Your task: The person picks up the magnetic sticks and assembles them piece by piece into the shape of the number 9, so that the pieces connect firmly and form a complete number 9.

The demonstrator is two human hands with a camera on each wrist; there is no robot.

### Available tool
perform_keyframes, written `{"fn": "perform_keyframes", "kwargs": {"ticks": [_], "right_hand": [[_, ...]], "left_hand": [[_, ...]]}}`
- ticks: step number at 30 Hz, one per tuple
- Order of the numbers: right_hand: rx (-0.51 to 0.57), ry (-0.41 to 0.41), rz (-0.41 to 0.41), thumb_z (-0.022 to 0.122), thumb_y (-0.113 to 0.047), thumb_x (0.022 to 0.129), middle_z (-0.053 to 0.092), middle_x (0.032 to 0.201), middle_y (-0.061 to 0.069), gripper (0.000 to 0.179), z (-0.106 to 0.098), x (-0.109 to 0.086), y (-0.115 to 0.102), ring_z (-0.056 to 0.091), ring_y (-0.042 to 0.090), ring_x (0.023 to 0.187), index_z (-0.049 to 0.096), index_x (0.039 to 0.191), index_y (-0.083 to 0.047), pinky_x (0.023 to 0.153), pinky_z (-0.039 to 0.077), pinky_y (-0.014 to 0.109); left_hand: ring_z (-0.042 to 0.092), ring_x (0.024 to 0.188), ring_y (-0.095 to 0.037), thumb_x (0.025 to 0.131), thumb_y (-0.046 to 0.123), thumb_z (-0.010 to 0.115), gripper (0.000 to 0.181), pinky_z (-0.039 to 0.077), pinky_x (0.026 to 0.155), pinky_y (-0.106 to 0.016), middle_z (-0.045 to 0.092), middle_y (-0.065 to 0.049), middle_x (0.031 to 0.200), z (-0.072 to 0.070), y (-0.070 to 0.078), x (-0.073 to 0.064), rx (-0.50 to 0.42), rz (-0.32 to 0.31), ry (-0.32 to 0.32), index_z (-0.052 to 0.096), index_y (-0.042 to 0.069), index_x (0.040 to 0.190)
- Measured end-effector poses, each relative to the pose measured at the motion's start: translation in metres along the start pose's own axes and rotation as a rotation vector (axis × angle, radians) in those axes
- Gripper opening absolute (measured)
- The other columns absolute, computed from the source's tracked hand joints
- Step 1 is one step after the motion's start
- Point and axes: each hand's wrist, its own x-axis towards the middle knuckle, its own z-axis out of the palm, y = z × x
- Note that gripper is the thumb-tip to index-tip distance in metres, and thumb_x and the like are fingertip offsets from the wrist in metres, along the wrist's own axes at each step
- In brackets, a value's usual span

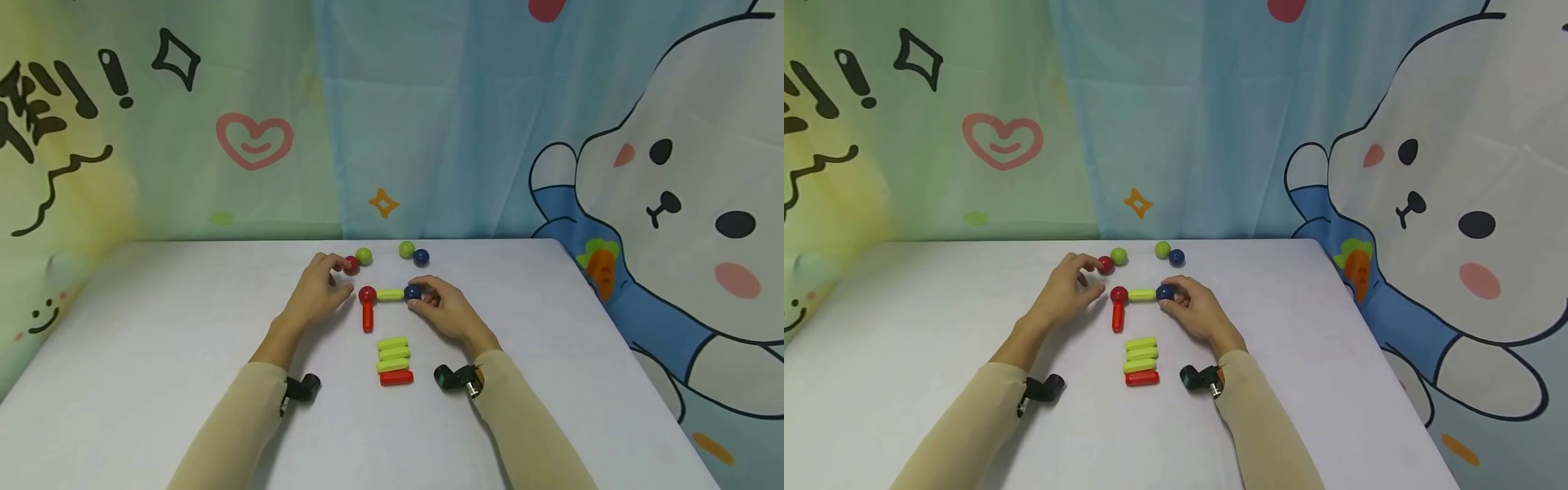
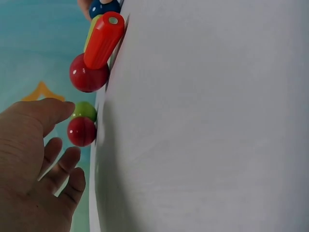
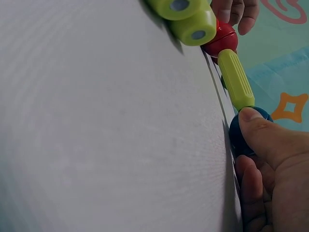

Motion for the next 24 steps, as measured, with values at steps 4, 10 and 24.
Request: {"fn": "perform_keyframes", "kwargs": {"ticks": [4, 10, 24], "right_hand": [[-0.008, 0.011, 0.006, 0.071, -0.033, 0.098, 0.062, 0.106, 0.003, 0.043, -0.001, 0.000, 0.001, 0.056, 0.019, 0.091, 0.060, 0.139, -0.026, 0.083, 0.047, 0.034], [0.010, 0.003, 0.000, 0.071, -0.031, 0.098, 0.062, 0.107, 0.004, 0.043, 0.000, 0.000, 0.000, 0.056, 0.020, 0.091, 0.060, 0.139, -0.023, 0.084, 0.048, 0.035], [0.022, 0.014, -0.028, 0.072, -0.031, 0.098, 0.063, 0.108, 0.003, 0.042, 0.000, 0.000, 0.003, 0.057, 0.018, 0.090, 0.061, 0.137, -0.022, 0.083, 0.048, 0.034]], "left_hand": [[0.058, 0.098, -0.028, 0.092, 0.015, 0.074, 0.044, 0.052, 0.088, -0.040, 0.053, -0.015, 0.128, 0.000, 0.002, 0.003, 0.003, -0.009, 0.011, 0.057, 0.008, 0.132], [0.058, 0.102, -0.029, 0.091, 0.013, 0.074, 0.049, 0.051, 0.089, -0.040, 0.047, -0.016, 0.135, 0.001, 0.003, 0.007, -0.006, -0.038, 0.024, 0.054, 0.009, 0.136], [0.056, 0.113, -0.033, 0.091, 0.017, 0.074, 0.052, 0.049, 0.099, -0.046, 0.043, -0.017, 0.137, 0.004, 0.002, 0.027, -0.011, -0.056, -0.018, 0.053, 0.008, 0.138]]}}
